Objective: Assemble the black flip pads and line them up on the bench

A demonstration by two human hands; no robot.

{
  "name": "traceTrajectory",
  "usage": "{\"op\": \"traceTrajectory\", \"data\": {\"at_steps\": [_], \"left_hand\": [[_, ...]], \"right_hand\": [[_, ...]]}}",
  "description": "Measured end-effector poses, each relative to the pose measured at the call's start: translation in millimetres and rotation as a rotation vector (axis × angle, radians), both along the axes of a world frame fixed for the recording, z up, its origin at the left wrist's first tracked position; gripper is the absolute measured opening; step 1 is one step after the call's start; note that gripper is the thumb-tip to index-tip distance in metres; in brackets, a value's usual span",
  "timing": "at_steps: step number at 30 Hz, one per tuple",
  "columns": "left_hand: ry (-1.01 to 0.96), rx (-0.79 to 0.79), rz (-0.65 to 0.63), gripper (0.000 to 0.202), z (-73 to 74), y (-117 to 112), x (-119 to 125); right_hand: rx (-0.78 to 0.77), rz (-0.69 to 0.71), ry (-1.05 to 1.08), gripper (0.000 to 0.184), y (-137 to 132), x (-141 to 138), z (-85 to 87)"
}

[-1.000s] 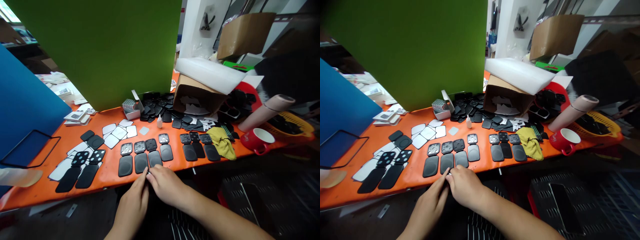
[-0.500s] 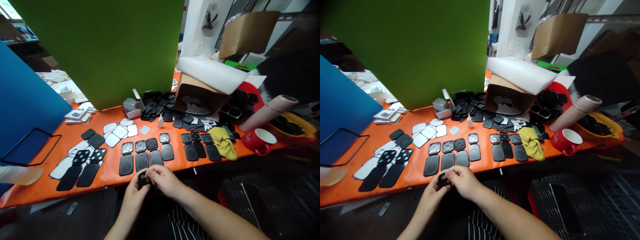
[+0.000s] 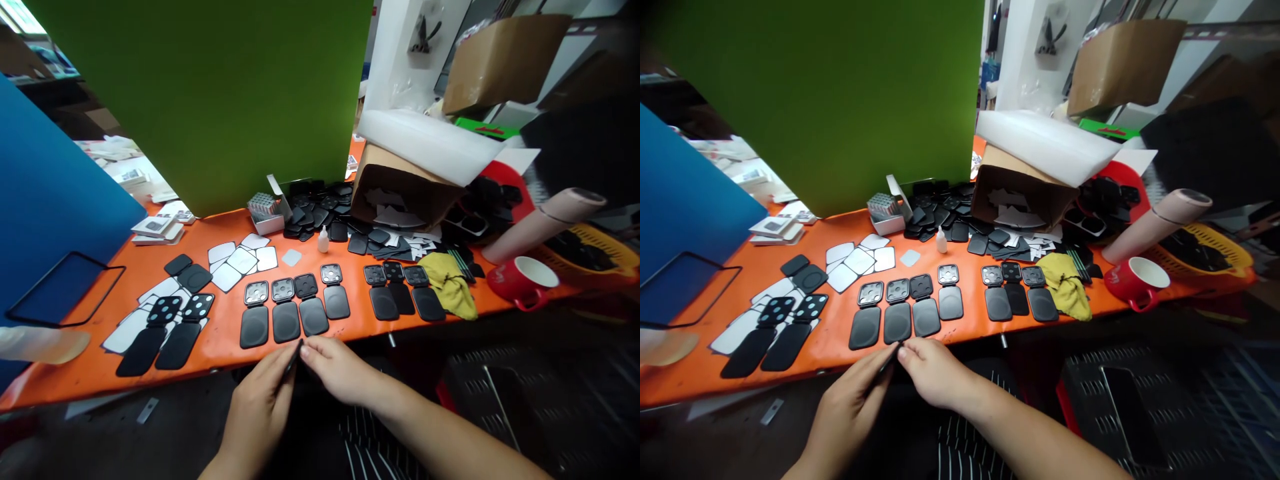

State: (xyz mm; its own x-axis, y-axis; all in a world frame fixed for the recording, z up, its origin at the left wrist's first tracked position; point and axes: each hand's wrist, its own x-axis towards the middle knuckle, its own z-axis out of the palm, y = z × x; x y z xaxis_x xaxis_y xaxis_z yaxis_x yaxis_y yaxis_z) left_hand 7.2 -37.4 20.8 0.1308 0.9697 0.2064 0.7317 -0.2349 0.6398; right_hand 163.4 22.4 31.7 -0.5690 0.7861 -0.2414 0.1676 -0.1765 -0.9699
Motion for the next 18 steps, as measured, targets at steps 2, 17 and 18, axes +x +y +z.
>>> {"op": "traceTrajectory", "data": {"at_steps": [2, 17, 18], "left_hand": [[0.112, 0.057, -0.049, 0.045, 1.9, -2, -2], [-0.737, -0.426, 0.479, 0.039, -7.7, 18, 3], [-0.740, -0.422, 0.496, 0.040, -6.4, 19, 2]], "right_hand": [[-0.161, 0.006, 0.087, 0.026, -1, 0, -1.7], [-0.596, -0.050, 0.342, 0.034, 4, -2, -3.5], [-0.559, -0.031, 0.279, 0.033, 5, -1, -3.1]]}}
